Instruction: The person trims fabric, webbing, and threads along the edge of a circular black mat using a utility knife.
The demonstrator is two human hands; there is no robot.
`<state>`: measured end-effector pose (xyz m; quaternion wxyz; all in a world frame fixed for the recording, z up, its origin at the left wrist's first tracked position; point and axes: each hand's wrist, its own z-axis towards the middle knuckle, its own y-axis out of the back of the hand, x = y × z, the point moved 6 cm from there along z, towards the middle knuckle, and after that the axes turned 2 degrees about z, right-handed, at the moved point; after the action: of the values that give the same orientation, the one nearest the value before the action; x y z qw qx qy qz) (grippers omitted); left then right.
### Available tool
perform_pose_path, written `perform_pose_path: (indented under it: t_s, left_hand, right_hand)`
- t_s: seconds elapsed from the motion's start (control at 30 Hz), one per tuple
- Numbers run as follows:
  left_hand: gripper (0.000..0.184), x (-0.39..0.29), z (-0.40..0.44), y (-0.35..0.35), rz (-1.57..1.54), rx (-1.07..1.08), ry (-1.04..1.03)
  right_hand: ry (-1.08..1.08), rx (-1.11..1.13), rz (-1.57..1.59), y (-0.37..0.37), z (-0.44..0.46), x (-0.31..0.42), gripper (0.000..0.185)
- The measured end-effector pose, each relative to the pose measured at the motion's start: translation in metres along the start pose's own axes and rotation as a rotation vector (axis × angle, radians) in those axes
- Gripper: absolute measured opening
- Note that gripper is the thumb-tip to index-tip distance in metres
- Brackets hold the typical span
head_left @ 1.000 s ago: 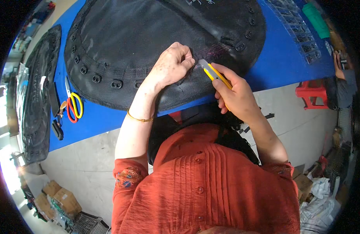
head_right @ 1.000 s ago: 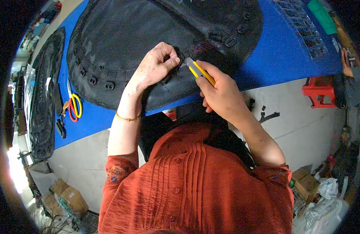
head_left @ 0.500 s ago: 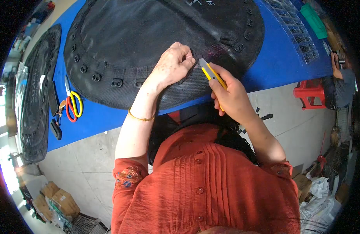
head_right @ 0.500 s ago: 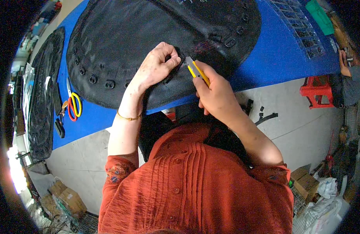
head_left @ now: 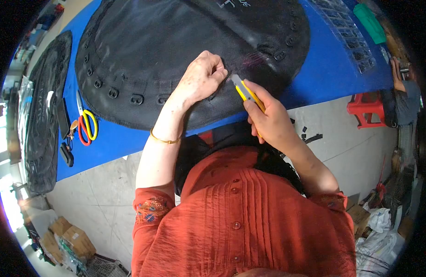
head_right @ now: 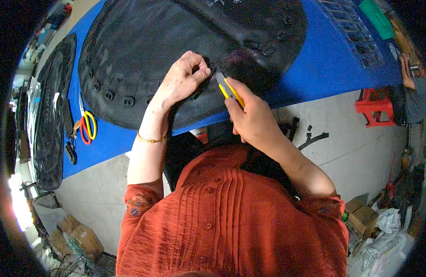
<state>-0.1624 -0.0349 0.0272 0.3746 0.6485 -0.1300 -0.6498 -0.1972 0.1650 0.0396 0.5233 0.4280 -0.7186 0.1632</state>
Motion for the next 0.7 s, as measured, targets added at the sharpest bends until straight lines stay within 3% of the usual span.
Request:
perform_pose_path:
  t_s: [0.1, 0.7]
  left_hand:
    - [0.017, 0.001, 0.000, 0.001, -0.018, 0.001, 0.006]
    - [0.017, 0.000, -0.006, 0.002, -0.029, -0.006, 0.036]
  right_hand:
    - [0.011, 0.079, -0.043, 0.000, -0.005, -0.002, 0.048]
    - [0.091, 0.014, -0.017, 0.019, 0.015, 0.007, 0.048]
